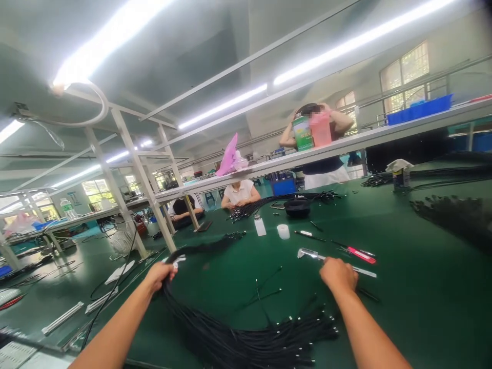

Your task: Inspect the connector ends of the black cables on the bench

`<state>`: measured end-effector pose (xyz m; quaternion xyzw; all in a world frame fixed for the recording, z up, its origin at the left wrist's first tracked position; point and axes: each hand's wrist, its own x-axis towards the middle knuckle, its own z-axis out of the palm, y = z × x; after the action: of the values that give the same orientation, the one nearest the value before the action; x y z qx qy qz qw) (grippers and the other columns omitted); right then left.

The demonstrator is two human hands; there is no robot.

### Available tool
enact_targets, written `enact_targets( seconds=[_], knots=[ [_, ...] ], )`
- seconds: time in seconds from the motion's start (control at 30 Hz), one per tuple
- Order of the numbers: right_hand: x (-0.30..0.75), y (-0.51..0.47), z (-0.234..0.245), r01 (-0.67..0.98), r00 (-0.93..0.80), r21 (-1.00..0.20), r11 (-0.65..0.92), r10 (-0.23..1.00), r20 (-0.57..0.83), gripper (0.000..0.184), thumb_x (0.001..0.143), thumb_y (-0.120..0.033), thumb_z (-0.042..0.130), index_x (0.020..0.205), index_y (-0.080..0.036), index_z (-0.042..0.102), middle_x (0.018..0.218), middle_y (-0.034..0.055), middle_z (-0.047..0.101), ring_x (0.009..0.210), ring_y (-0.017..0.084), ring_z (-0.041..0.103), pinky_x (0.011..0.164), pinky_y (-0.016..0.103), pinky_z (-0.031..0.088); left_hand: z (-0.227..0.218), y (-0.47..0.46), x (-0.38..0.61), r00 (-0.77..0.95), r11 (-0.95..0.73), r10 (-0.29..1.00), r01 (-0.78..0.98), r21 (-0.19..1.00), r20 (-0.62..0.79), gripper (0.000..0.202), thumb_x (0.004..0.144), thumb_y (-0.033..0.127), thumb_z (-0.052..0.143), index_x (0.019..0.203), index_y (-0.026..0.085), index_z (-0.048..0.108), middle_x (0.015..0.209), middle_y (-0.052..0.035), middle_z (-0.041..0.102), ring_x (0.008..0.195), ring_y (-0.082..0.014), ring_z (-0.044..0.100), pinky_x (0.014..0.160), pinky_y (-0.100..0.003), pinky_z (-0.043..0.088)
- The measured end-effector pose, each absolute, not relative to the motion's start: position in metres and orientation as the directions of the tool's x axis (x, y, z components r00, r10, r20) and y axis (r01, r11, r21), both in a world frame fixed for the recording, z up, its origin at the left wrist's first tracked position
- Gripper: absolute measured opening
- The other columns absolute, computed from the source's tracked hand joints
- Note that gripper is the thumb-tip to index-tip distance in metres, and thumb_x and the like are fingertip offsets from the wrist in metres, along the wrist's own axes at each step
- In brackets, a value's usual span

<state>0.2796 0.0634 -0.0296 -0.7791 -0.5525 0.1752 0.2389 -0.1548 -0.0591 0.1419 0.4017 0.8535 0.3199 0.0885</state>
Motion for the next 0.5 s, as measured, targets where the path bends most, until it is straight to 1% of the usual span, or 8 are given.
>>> enact_targets(
  seconds=[0.07,0.13,0.2,0.27,0.33,0.37,0.43,0.5],
  knots=[
    [0.279,0.060,-0.023,0.757,0.316,-0.607,-0.241,0.949,0.017,0.028,0.091,-0.031,0.058,0.111,-0.012,0.061,0.115,0.0095,0.060,0.113,0.022,0.055,0.101,0.046,0.043,0.177,-0.053,-0.148,-0.609,0.417,0.783,0.663,0.622,0.125,0.023,0.092,0.032,0.055,0.096,0.010,0.060,0.075,0.0007,0.060,0.059,-0.0054,0.055,0.054,-0.019,0.049],
    [0.274,0.054,-0.009,0.734,0.282,-0.660,-0.159,0.956,0.083,0.032,0.090,-0.029,0.056,0.116,-0.011,0.060,0.120,0.0138,0.058,0.118,0.026,0.053,0.102,0.049,0.040,0.220,-0.050,-0.138,-0.532,0.317,0.823,0.719,0.618,0.196,0.017,0.089,0.026,0.058,0.095,0.010,0.059,0.066,0.0035,0.057,0.050,-0.0041,0.049,0.049,-0.017,0.043],
    [0.263,0.043,0.016,0.699,0.203,-0.715,-0.003,0.960,0.195,0.039,0.090,-0.030,0.053,0.122,-0.009,0.059,0.128,0.0187,0.055,0.123,0.029,0.050,0.106,0.045,0.039,0.268,-0.055,-0.124,-0.437,0.198,0.850,0.781,0.592,0.293,0.021,0.079,0.019,0.067,0.096,0.009,0.060,0.059,0.0041,0.056,0.046,-0.0050,0.047,0.046,-0.018,0.038],
    [0.246,0.024,0.052,0.635,0.086,-0.748,0.194,0.944,0.318,0.052,0.091,-0.041,0.051,0.134,-0.013,0.050,0.136,0.0135,0.051,0.128,0.023,0.048,0.108,0.035,0.040,0.314,-0.067,-0.107,-0.349,0.109,0.860,0.838,0.535,0.372,0.030,0.069,0.022,0.074,0.094,0.009,0.064,0.055,0.0036,0.055,0.045,-0.0065,0.047,0.044,-0.019,0.033],
    [0.226,-0.002,0.098,0.558,-0.030,-0.739,0.377,0.899,0.436,0.072,0.086,-0.056,0.054,0.148,-0.026,0.031,0.146,0.0045,0.044,0.131,0.017,0.047,0.109,0.028,0.041,0.355,-0.086,-0.088,-0.261,0.044,0.867,0.888,0.458,0.424,0.031,0.065,0.024,0.075,0.091,0.010,0.067,0.056,0.0027,0.057,0.046,-0.0063,0.047,0.046,-0.019,0.031],
    [0.215,-0.016,0.123,0.496,-0.102,-0.720,0.485,0.856,0.506,0.083,0.082,-0.061,0.058,0.151,-0.030,0.022,0.150,0.0020,0.039,0.135,0.016,0.043,0.112,0.029,0.039,0.373,-0.097,-0.077,-0.134,-0.027,0.866,0.949,0.313,0.481,0.030,0.067,0.024,0.072,0.094,0.011,0.069,0.059,0.0023,0.059,0.048,-0.0058,0.048,0.049,-0.019,0.033],
    [0.197,-0.044,0.171,0.204,-0.228,-0.665,0.718,0.696,0.681,0.107,0.069,-0.061,0.072,0.154,-0.026,0.016,0.155,0.0091,0.029,0.141,0.026,0.033,0.118,0.044,0.030,0.400,-0.118,-0.057,0.080,-0.121,0.858,0.991,0.050,0.507,0.036,0.068,0.028,0.070,0.101,0.011,0.070,0.062,0.0035,0.059,0.053,-0.0051,0.050,0.058,-0.020,0.038],
    [0.183,-0.065,0.209,0.048,-0.301,-0.622,0.782,0.605,0.737,0.111,0.067,-0.058,0.076,0.154,-0.026,0.015,0.153,0.0115,0.030,0.140,0.029,0.034,0.118,0.049,0.028,0.417,-0.135,-0.040,0.268,-0.235,0.808,0.963,-0.130,0.524,0.041,0.073,0.032,0.065,0.108,0.010,0.069,0.070,0.0042,0.061,0.060,-0.0038,0.053,0.069,-0.024,0.042]
  ],
)
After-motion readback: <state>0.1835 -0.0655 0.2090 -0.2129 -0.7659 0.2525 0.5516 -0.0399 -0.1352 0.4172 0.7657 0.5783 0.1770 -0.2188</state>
